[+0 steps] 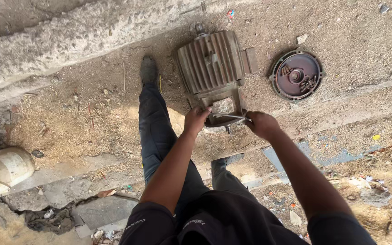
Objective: The person kneels on concrete steps outdoors and uses a spanner to loosen and remove bolts from an electric motor housing. They reposition the motor, work on bolts around the frame, and remove the fan cover, setting it on the ground beside the motor with the removed fasteners.
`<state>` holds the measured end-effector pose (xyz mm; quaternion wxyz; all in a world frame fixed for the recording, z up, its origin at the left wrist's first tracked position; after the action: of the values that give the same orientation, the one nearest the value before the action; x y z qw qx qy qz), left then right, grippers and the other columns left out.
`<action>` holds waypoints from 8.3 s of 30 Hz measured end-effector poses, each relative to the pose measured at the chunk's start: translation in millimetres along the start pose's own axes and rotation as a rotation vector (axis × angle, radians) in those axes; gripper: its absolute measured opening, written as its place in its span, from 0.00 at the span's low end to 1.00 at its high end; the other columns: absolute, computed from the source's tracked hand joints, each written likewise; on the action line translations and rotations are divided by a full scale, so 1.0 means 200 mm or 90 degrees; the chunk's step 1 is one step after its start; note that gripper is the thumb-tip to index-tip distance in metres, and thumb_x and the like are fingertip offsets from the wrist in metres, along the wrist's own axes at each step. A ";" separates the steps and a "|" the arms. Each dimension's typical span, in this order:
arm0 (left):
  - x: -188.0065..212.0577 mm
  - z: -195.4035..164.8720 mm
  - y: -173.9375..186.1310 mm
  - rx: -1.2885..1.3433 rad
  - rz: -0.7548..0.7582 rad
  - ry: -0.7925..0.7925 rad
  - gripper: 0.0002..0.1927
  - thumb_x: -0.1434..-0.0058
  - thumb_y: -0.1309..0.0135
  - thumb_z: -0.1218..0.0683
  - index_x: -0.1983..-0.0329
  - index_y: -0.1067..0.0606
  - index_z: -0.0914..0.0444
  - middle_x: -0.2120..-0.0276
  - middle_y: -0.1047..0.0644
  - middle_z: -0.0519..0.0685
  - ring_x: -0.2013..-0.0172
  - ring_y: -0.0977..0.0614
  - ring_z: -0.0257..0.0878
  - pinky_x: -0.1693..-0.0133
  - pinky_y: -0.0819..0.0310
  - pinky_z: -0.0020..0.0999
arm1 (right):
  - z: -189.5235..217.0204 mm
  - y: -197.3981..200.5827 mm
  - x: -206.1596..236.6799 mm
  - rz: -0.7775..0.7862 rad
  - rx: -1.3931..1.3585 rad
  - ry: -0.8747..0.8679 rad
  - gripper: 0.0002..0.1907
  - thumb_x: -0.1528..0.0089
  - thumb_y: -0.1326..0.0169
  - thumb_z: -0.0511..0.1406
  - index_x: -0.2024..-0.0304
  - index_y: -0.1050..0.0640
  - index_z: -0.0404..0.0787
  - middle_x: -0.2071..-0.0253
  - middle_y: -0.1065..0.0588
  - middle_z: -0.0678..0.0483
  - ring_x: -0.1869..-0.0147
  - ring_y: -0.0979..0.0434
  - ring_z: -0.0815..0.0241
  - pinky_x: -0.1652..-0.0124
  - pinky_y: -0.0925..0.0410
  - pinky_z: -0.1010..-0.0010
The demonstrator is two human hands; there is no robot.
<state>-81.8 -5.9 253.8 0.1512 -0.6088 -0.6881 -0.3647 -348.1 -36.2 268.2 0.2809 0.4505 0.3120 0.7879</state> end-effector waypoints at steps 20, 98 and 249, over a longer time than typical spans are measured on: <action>-0.45 -0.62 -0.08 -0.365 -0.308 0.020 0.76 0.55 0.34 0.22 0.22 0.65 0.63 0.27 0.63 0.68 0.32 0.56 0.74 0.39 0.47 0.71 | -0.65 -0.26 0.41 -0.179 -0.167 -0.263 0.14 0.32 0.50 0.44 0.46 0.21 0.54 0.58 0.23 0.49 0.55 0.20 0.47 0.57 0.27 0.54; -0.21 -0.48 -0.87 -1.141 0.167 -0.997 0.40 0.38 0.63 0.20 0.54 0.26 0.57 0.50 0.22 0.48 0.37 0.29 0.44 0.29 0.52 0.54 | -0.85 -0.42 -0.87 0.021 0.166 0.177 0.24 0.28 0.58 0.54 0.54 0.25 0.44 0.64 0.22 0.51 0.59 0.21 0.56 0.54 0.28 0.59; -0.24 -0.41 -0.86 -1.134 0.200 -0.973 0.41 0.37 0.64 0.20 0.54 0.24 0.59 0.49 0.22 0.52 0.36 0.32 0.44 0.28 0.56 0.54 | -0.47 -0.21 -0.80 -0.029 0.428 0.210 0.12 0.33 0.48 0.38 0.51 0.21 0.39 0.64 0.23 0.52 0.59 0.24 0.58 0.53 0.33 0.61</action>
<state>-252.9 -96.3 223.9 -0.7337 -0.6373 -0.0212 -0.2345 -354.7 -146.0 113.8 0.0805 0.3777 0.6042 0.6970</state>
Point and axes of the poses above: each hand's wrist, its own x-axis away from the middle knuckle, its own y-axis out of the back of the hand, z = x × y, the point moved 8 cm from there along -x, towards the middle knuckle
